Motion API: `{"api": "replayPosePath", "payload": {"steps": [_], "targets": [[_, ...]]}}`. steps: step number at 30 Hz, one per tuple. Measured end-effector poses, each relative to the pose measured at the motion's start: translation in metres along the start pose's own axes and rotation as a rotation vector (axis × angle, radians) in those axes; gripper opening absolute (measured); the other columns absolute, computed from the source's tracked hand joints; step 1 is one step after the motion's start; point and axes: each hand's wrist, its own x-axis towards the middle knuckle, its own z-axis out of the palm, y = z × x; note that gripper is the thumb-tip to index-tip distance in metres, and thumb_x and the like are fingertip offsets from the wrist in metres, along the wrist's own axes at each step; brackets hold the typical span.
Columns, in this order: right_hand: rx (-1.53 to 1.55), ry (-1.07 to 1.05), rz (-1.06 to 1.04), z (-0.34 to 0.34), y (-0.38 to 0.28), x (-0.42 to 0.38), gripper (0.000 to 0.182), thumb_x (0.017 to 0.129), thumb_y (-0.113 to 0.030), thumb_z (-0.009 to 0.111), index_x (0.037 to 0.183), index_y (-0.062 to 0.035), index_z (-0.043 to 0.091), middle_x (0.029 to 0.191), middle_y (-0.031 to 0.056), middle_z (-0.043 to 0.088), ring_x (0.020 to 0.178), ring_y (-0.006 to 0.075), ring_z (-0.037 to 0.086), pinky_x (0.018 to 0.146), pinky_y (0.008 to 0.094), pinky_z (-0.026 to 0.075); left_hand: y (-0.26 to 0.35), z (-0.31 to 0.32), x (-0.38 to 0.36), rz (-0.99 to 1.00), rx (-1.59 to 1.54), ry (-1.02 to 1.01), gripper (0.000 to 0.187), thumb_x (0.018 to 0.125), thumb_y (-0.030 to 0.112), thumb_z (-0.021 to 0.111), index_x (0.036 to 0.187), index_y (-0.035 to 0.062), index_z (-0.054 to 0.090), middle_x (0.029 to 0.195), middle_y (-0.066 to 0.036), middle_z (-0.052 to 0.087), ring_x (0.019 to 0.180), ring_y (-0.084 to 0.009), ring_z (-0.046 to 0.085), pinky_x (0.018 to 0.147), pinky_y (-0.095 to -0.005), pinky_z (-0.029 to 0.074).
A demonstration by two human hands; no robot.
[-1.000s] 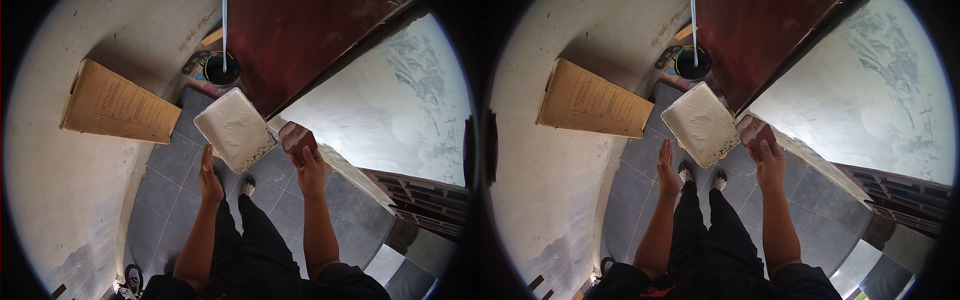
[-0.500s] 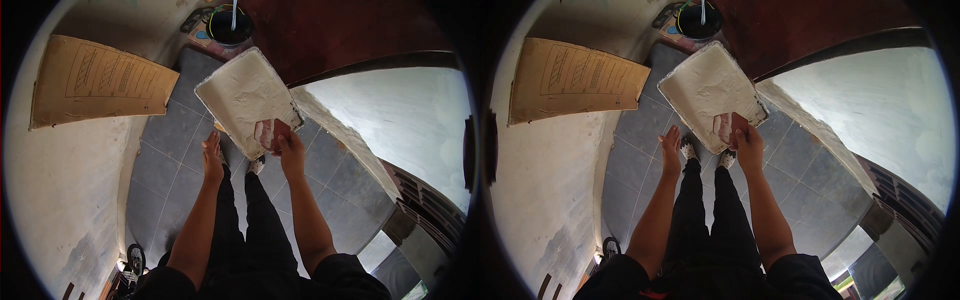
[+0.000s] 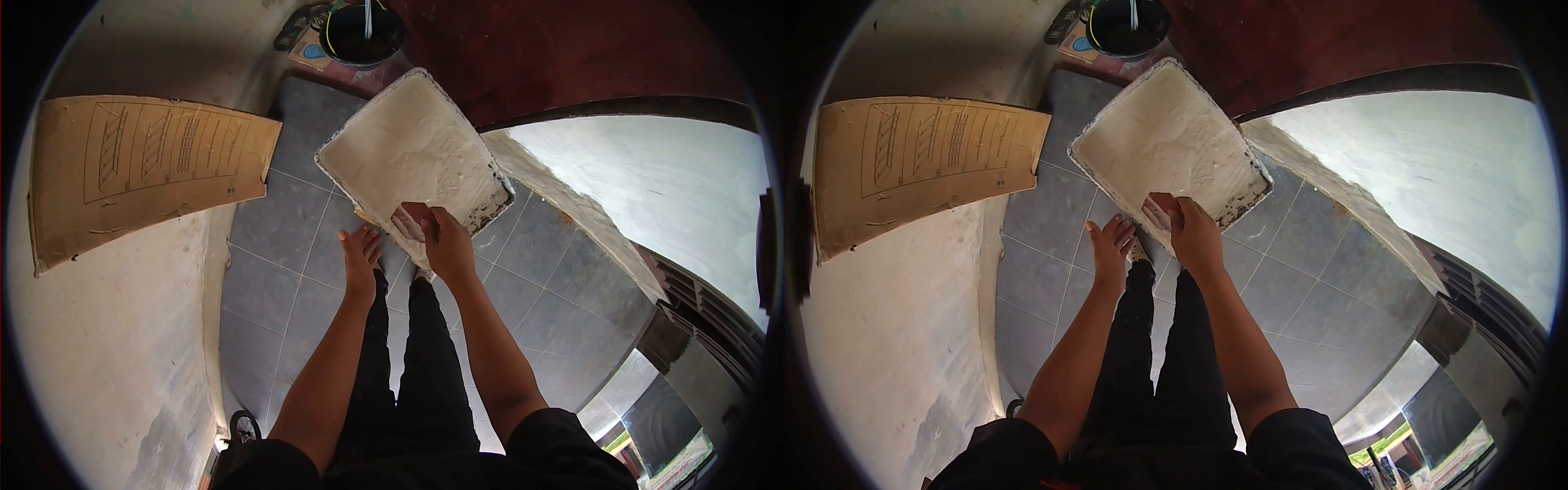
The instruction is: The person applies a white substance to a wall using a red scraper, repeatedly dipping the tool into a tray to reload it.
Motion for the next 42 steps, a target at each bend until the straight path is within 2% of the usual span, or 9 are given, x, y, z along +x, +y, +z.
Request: {"api": "replayPosePath", "payload": {"steps": [2, 9, 11, 16, 22, 28, 35, 37, 42], "targets": [[-0.036, -0.039, -0.017, 0.007, -0.004, 0.002, 0.021, 0.097, -0.015, 0.059, 0.114, -0.002, 0.062, 0.105, 0.0209, 0.07, 0.097, 0.0435, 0.066, 0.081, 0.0499, 0.052, 0.001, -0.001, 0.004, -0.032, -0.028, -0.013, 0.109, 0.091, 0.086, 0.018, 0.154, -0.0022, 0.033, 0.148, -0.02, 0.046, 0.141, -0.0308, 0.043, 0.119, -0.0439, 0.028], [-0.06, -0.039, 0.0, 0.027, -0.002, 0.004, 0.022, 0.099, -0.019, 0.056, 0.114, -0.0041, 0.062, 0.108, 0.02, 0.069, 0.097, 0.0434, 0.066, 0.082, 0.0509, 0.052, -0.001, 0.002, 0.005, -0.039, -0.019, -0.054, 0.114, 0.089, 0.088, 0.02, 0.154, -0.0041, 0.031, 0.151, -0.023, 0.044, 0.141, -0.0345, 0.041, 0.119, -0.0463, 0.028], [-0.056, -0.019, 0.01, 0.028, 0.0, 0.007, 0.02, 0.098, -0.014, 0.06, 0.113, -0.001, 0.061, 0.103, 0.024, 0.069, 0.096, 0.046, 0.065, 0.079, 0.0496, 0.051, -0.001, 0.001, 0.006, -0.039, -0.014, -0.054, 0.116, 0.088, 0.09, 0.02, 0.155, -0.005, 0.03, 0.151, -0.024, 0.044, 0.141, -0.0358, 0.041, 0.118, -0.0473, 0.029], [0.008, 0.029, 0.061, 0.016, 0.002, 0.012, 0.02, 0.099, -0.015, 0.059, 0.114, -0.0006, 0.06, 0.105, 0.0246, 0.068, 0.097, 0.0465, 0.065, 0.08, 0.0475, 0.052, 0.003, 0.0, 0.01, -0.063, -0.011, -0.053, 0.119, 0.086, 0.092, 0.019, 0.155, -0.0046, 0.03, 0.151, -0.023, 0.044, 0.142, -0.0349, 0.04, 0.117, -0.0478, 0.028], [-0.052, -0.114, -0.025, 0.022, 0.0, 0.013, 0.022, 0.1, -0.017, 0.056, 0.116, -0.002, 0.059, 0.108, 0.0223, 0.066, 0.1, 0.0451, 0.064, 0.082, 0.0501, 0.051, 0.006, 0.001, 0.011, -0.137, -0.007, -0.119, 0.119, 0.085, 0.093, 0.016, 0.154, -0.0032, 0.034, 0.151, -0.021, 0.045, 0.142, -0.0327, 0.04, 0.117, -0.0476, 0.028], [0.042, 0.034, 0.047, 0.002, 0.004, 0.02, 0.019, 0.098, -0.013, 0.058, 0.113, -0.0003, 0.059, 0.106, 0.023, 0.067, 0.099, 0.0454, 0.064, 0.081, 0.0499, 0.05, 0.004, 0.001, 0.013, -0.153, 0.004, -0.11, 0.12, 0.084, 0.094, 0.016, 0.153, -0.0027, 0.036, 0.152, -0.021, 0.044, 0.143, -0.0327, 0.039, 0.116, -0.0481, 0.028], [-0.076, -0.148, -0.042, 0.013, 0.02, 0.007, 0.022, 0.097, -0.014, 0.061, 0.115, 0.0005, 0.061, 0.101, 0.0229, 0.068, 0.092, 0.0441, 0.066, 0.08, 0.0457, 0.051, 0.003, 0.009, 0.006, -0.197, 0.018, -0.059, 0.118, 0.087, 0.091, 0.014, 0.151, -0.005, 0.038, 0.149, -0.02, 0.048, 0.139, -0.0312, 0.043, 0.113, -0.0453, 0.033], [-0.031, -0.039, -0.023, 0.014, 0.027, 0.007, 0.02, 0.097, -0.014, 0.061, 0.111, 0.0013, 0.061, 0.098, 0.0224, 0.068, 0.09, 0.044, 0.065, 0.078, 0.0459, 0.051, 0.0, 0.008, 0.006, -0.206, 0.029, -0.102, 0.123, 0.082, 0.095, 0.015, 0.153, -0.0034, 0.035, 0.152, -0.022, 0.044, 0.143, -0.0358, 0.037, 0.116, -0.0509, 0.028], [0.091, 0.018, 0.026, -0.004, 0.022, 0.0, 0.02, 0.097, -0.014, 0.062, 0.11, 0.0016, 0.062, 0.097, 0.022, 0.068, 0.09, 0.0432, 0.066, 0.078, 0.0451, 0.051, -0.008, 0.006, 0.008, -0.246, 0.03, -0.094, 0.125, 0.081, 0.096, 0.014, 0.154, -0.0032, 0.035, 0.152, -0.022, 0.044, 0.144, -0.0358, 0.037, 0.115, -0.0511, 0.027]]}}
